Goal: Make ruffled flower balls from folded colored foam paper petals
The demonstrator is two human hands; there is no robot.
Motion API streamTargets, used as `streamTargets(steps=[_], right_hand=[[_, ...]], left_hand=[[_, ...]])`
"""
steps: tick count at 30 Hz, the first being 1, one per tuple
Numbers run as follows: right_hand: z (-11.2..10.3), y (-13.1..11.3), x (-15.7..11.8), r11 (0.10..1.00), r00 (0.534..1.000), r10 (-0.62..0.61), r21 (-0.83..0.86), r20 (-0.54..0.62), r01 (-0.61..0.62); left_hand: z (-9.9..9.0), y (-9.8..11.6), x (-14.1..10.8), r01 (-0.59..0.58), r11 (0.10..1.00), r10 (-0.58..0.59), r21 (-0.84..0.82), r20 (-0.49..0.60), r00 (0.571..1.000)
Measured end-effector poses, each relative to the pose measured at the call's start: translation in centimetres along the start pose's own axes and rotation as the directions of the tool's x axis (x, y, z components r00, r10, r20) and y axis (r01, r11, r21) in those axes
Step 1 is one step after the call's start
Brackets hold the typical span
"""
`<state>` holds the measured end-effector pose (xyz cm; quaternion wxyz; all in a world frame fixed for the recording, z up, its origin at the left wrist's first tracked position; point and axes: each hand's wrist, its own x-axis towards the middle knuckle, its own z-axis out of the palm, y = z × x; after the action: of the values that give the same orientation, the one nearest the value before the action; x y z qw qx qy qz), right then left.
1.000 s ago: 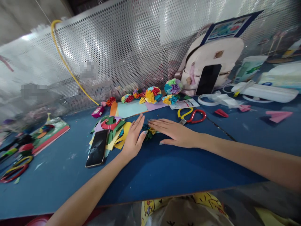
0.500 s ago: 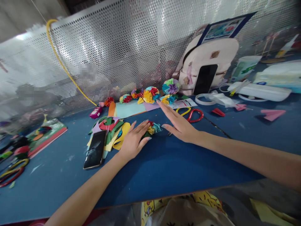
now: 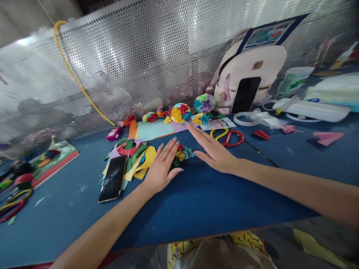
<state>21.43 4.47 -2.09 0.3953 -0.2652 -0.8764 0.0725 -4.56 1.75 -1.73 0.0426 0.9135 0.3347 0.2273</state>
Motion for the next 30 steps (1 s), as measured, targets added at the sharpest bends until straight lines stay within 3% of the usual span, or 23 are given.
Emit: streamTargets(steps=[3, 7, 12, 14, 17, 18, 23, 25, 28, 30], right_hand=[[0.04, -0.01, -0.08, 1.000, 1.000, -0.006, 0.009, -0.002, 0.006], [0.01, -0.07, -0.14, 1.000, 1.000, 0.006, 0.013, 0.016, -0.007], [-0.11, -0.03, -0.05, 1.000, 1.000, 0.021, 0.013, 0.009, -0.021], [-0.10, 0.00, -0.03, 1.000, 1.000, 0.028, 0.012, 0.011, -0.028], [-0.08, 0.01, -0.06, 0.999, 0.999, 0.033, 0.011, 0.020, -0.033], [-0.09, 0.02, -0.07, 0.999, 0.999, 0.034, 0.011, 0.021, -0.034], [-0.20, 0.08, -0.03, 0.999, 0.999, 0.042, 0.015, 0.014, -0.042], [-0.22, 0.04, -0.01, 0.999, 0.999, 0.042, 0.016, 0.020, -0.042], [-0.22, -0.23, -0.18, 0.999, 0.999, 0.040, 0.023, 0.030, -0.040], [-0.21, -0.43, -0.30, 0.998, 0.998, 0.049, 0.027, 0.026, -0.050]], left_hand=[[-0.11, 0.18, -0.03, -0.012, 0.999, 0.014, 0.031, -0.084, 0.996], [-0.27, 0.40, 0.01, -0.045, 0.999, 0.045, -0.010, 0.037, 0.998], [-0.58, 0.61, -0.17, 0.006, 1.000, -0.004, 0.011, -0.226, 0.974], [-0.51, 0.52, -0.19, -0.012, 1.000, 0.014, 0.012, -0.162, 0.987], [-0.20, 0.37, -0.11, -0.055, 0.999, 0.054, 0.001, 0.046, 0.997], [-0.13, 0.39, -0.09, -0.057, 0.998, 0.056, 0.010, 0.056, 0.997], [-0.42, 0.84, -0.15, 0.006, 0.995, 0.019, 0.103, -0.237, 0.971], [-0.45, 0.86, -0.11, -0.026, 0.994, 0.045, 0.108, -0.175, 0.984], [-0.11, 0.69, 0.08, -0.075, 0.995, 0.072, 0.073, 0.031, 0.997], [0.17, 0.63, 0.15, -0.070, 0.996, 0.066, 0.060, 0.059, 0.996]])
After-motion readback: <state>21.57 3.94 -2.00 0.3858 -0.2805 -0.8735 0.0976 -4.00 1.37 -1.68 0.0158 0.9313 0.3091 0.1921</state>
